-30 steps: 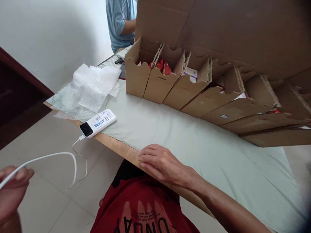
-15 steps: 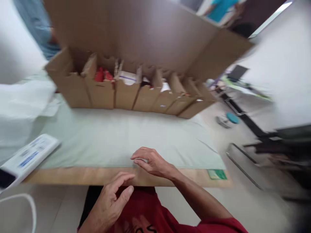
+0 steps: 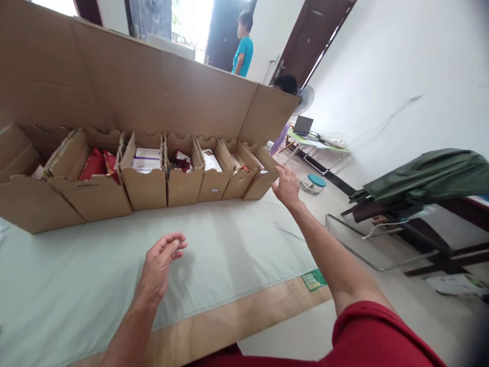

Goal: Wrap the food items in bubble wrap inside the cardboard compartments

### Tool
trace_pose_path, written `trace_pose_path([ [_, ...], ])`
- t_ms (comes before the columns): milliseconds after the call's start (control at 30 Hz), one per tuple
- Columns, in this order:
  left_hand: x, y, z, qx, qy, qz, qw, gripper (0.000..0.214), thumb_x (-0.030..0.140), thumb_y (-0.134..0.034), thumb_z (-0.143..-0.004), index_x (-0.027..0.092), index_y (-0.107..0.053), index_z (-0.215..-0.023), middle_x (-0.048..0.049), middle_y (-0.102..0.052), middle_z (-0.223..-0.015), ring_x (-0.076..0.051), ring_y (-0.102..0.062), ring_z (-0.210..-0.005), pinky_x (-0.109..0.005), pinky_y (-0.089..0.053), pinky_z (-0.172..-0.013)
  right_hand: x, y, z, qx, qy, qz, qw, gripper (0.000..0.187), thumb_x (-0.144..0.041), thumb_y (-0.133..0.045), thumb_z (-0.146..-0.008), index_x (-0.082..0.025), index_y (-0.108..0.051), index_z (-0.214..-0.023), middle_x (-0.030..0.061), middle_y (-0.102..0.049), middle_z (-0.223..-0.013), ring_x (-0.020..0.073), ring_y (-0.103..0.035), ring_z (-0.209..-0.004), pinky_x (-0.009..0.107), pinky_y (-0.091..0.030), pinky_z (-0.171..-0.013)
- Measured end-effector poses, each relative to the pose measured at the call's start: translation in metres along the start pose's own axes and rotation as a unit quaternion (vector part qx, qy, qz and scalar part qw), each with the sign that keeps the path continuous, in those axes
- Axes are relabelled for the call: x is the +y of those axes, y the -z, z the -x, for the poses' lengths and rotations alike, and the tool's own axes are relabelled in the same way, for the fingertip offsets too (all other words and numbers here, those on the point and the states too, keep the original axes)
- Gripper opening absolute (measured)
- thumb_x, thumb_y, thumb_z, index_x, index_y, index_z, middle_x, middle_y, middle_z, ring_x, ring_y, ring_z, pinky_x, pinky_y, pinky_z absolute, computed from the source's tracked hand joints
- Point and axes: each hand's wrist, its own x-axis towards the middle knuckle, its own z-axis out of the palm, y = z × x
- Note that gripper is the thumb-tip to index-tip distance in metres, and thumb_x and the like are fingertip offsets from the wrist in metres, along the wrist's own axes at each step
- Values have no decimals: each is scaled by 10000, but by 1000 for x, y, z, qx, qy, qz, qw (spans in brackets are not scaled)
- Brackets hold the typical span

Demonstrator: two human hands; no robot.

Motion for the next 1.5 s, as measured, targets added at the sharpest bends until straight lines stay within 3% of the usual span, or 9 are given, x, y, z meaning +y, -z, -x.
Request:
trace_pose_path([
  [200, -20, 9, 4, 3, 42, -40, 998, 599, 607, -837, -579, 154, -747, -960, -119, -779, -972, -254, -710, -915, -362, -519, -808, -1, 13, -32, -139, 72, 123, 980, 361, -377, -638, -1008, -188, -620, -1315, 107, -632, -1337, 237, -662, -1127, 456, -585, -951],
  [467, -19, -11, 12, -43, 28, -128, 990, 566, 632, -748, -648, 167, -744, -971, -110, -776, -981, -277, -714, -979, -382, -530, -876, -43, 71, 38, -301, 111, 160, 933, 190, -206, -677, -883, -167, -691, -697, 112, -723, -741, 270, -692, -811, 349, -458, -714],
  [733, -19, -19, 29, -51, -50, -214, 974, 623, 649, -688, -716, 184, -713, -1130, -113, -739, -1060, -278, -684, -1034, -415, -524, -917, -129, 103, 87, -388, 205, -184, 879, 267, -232, -556, -944, -194, -716, -734, 21, -732, -724, 161, -653, -635, 278, -407, -570],
  [833, -16, -15, 32, -37, -62, -218, 973, 661, 674, -670, -756, 185, -687, -1200, -133, -718, -1152, -293, -663, -1118, -428, -520, -953, -130, 131, 95, -322, 154, -374, 856, 284, -356, -529, -1000, -202, -765, -965, 12, -785, -879, 160, -726, -761, 268, -530, -651],
  [933, -16, -14, 33, -42, -69, -222, 972, 700, 693, -660, -782, 185, -657, -1263, -155, -685, -1260, -318, -626, -1213, -452, -509, -1003, -88, 144, 103, -107, 67, -399, 908, 202, -384, -636, -959, -248, -778, -1008, 22, -794, -965, 184, -736, -903, 327, -580, -823],
  [1067, -25, -22, 30, -100, -90, -206, 969, 737, 672, -634, -844, 205, -562, -1409, -172, -559, -1478, -340, -537, -1364, -489, -476, -1083, 3, 106, 132, 110, -126, -434, 885, 217, -383, -728, -844, -254, -763, -1015, 46, -776, -1038, 208, -720, -962, 355, -577, -840],
  [1200, -45, -45, 33, -182, -135, -195, 954, 891, 590, -685, -854, 281, -309, -1600, -134, -270, -1705, -348, -302, -1553, -540, -339, -1215, 52, 34, 183, -19, -269, -514, 815, 359, -553, -643, -821, -229, -726, -954, 89, -783, -1059, 239, -725, -888, 354, -575, -689],
  [1367, -53, -64, 32, -142, -162, -211, 953, 1001, 554, -760, -783, 255, -277, -1608, -169, -366, -1649, -370, -381, -1506, -561, -313, -1223, 17, -23, 212, -136, -257, -577, 763, 470, -633, -497, -890, -267, -733, -1068, 105, -763, -1225, 300, -715, -1034, 446, -592, -800],
  [1500, -27, -39, -1, -28, -174, -189, 966, 929, 531, -802, -729, 199, -423, -1510, -160, -602, -1429, -344, -566, -1327, -491, -419, -1148, -40, -43, 186, -190, -216, -615, 734, 549, -666, -478, -895, -252, -710, -1172, 104, -731, -1298, 286, -690, -1104, 429, -580, -877],
])
